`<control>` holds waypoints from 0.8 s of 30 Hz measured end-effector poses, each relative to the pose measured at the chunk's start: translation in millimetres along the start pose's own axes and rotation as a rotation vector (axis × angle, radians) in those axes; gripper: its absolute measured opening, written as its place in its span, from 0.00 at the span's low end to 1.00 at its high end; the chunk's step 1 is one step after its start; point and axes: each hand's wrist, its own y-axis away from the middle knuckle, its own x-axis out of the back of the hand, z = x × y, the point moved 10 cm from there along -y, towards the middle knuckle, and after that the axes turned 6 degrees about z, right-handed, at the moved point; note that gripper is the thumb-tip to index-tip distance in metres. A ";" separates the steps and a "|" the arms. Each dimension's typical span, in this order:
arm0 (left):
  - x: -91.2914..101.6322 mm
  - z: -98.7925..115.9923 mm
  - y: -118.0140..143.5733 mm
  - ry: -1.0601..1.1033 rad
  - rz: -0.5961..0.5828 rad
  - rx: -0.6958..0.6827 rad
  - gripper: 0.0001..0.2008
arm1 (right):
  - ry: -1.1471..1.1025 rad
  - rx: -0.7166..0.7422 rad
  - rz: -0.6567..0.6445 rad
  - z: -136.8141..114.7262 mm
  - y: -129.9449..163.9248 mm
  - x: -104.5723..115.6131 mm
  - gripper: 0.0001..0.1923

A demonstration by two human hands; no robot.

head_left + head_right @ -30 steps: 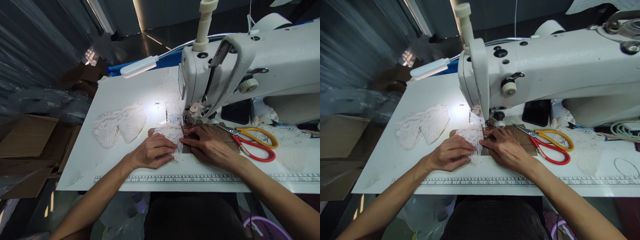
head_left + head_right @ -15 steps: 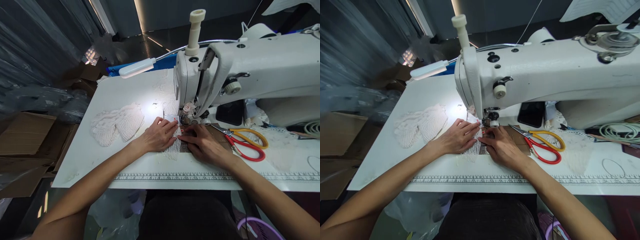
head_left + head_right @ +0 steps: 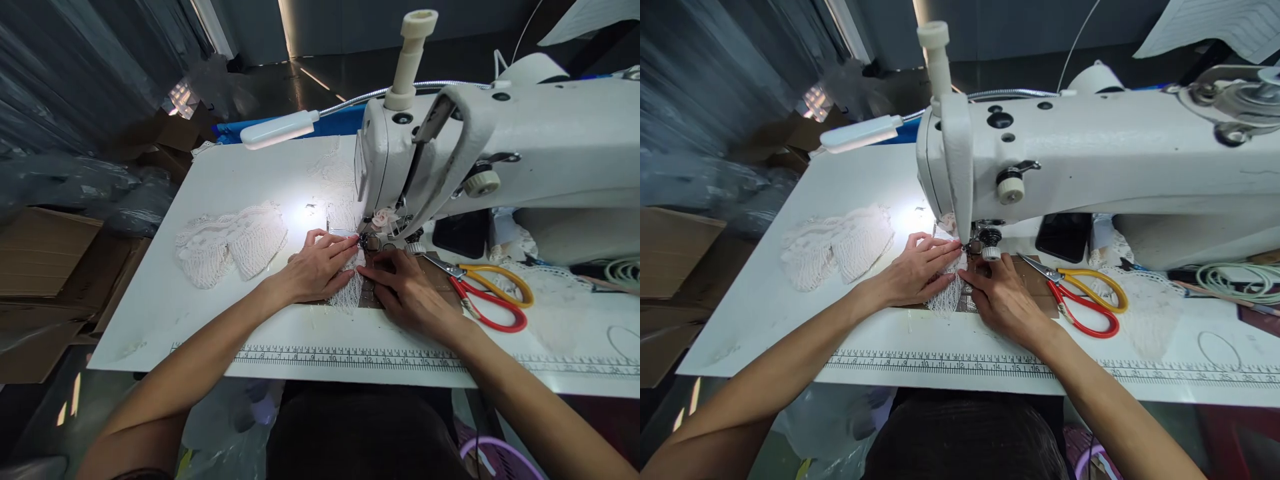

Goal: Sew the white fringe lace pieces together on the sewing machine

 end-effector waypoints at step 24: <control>-4.5 4.0 1.6 -0.055 0.036 0.064 0.21 | 0.005 0.054 0.039 -0.7 0.6 4.0 0.21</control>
